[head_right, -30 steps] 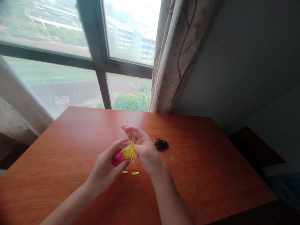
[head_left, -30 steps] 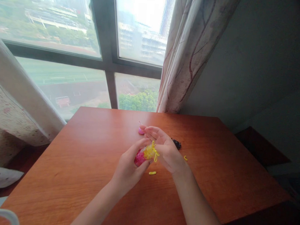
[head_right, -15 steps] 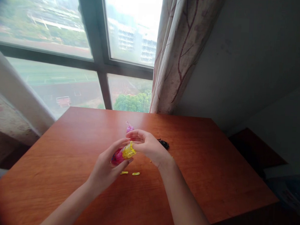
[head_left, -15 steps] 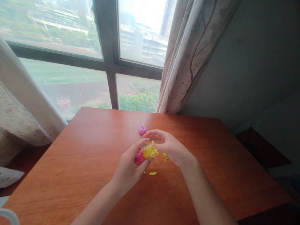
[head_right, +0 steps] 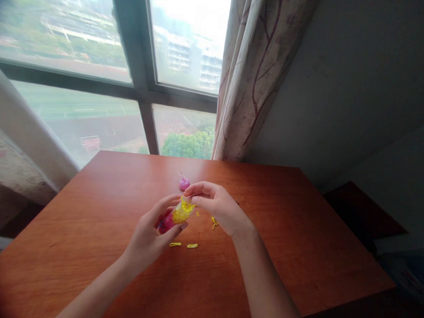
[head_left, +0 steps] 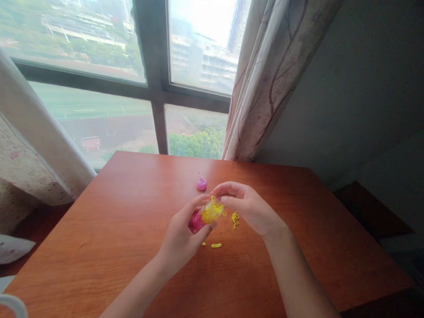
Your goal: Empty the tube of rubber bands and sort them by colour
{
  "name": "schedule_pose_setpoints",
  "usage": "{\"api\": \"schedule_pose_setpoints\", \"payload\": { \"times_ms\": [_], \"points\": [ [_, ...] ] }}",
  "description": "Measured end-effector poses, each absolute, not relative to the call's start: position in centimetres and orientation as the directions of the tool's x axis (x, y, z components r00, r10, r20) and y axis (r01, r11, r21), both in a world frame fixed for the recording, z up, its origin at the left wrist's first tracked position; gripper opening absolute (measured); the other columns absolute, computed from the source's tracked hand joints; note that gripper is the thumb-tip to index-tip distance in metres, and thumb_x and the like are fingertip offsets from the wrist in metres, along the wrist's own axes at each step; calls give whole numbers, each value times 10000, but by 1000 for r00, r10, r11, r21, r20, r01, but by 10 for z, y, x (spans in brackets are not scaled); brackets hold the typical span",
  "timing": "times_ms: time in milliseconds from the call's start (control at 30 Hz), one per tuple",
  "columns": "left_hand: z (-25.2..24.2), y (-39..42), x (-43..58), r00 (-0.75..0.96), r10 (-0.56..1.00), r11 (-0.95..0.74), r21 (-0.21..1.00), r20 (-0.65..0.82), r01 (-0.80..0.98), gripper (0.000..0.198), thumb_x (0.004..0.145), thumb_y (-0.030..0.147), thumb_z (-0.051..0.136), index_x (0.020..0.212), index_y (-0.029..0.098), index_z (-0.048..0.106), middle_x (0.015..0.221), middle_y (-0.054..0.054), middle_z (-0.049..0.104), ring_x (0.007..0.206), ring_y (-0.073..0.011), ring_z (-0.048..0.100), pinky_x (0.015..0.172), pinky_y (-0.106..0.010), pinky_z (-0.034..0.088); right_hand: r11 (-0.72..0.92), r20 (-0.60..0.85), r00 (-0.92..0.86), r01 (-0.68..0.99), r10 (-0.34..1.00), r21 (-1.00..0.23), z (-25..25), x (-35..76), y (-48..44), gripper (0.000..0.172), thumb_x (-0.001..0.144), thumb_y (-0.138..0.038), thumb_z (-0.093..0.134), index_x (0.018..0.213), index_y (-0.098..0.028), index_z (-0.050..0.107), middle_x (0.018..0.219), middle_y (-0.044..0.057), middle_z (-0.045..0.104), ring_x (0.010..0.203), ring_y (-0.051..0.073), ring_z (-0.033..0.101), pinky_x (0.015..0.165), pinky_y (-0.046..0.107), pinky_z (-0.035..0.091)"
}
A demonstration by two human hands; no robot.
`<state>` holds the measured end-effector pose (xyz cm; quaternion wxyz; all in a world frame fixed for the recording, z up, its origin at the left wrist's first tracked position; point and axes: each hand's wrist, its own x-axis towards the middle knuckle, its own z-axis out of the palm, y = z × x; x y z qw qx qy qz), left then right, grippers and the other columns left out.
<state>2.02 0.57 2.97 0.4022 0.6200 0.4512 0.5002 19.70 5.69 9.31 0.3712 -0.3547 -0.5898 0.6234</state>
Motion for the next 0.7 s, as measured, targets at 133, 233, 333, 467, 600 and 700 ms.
{"api": "schedule_pose_setpoints", "payload": {
  "times_ms": [133,233,333,467,600,700],
  "points": [
    [29,5,20,97,964,-258,955,246,147,485,822,197,673,1280,227,516,1106,-75,711,978,-205,701,818,-293,557,-66,-27,-441,-72,897,-995,89,199,53,165,817,-283,669,938,-188,728,940,33,695,910,187,623,869,331,486],
    [29,5,20,96,967,-247,958,235,143,485,831,210,672,1287,224,507,1078,-70,717,946,-196,707,812,-290,555,-112,-41,-417,-148,908,-983,81,203,53,178,812,-303,673,938,-185,717,969,44,689,942,193,626,872,337,494],
    [31,6,18,72,969,-245,959,237,141,470,836,221,675,1276,225,511,1030,-55,724,920,-185,710,817,-280,548,-70,-59,-309,-24,949,-997,66,207,50,151,813,-287,661,930,-196,694,961,42,689,922,195,631,862,356,498],
    [36,9,13,4,964,-263,957,264,119,447,835,237,682,1253,226,524,1078,-60,706,952,-185,701,824,-269,543,88,-46,-291,431,955,-898,43,203,30,146,800,-173,634,936,-197,682,926,50,672,857,201,622,812,358,492],
    [38,12,9,-35,963,-263,959,268,102,458,830,247,692,1255,225,520,1101,-61,690,949,-177,690,822,-264,540,288,-32,-442,636,897,-716,36,185,0,270,749,-185,735,1007,-217,663,1030,57,616,947,219,578,849,345,478],
    [38,13,9,-35,963,-263,961,267,90,453,833,246,689,1253,223,520,1090,-53,682,942,-170,684,818,-259,539,429,-37,-542,705,840,-565,38,170,-10,249,782,-122,666,1009,-223,647,1075,60,596,1013,226,553,860,328,471]
  ]
}}
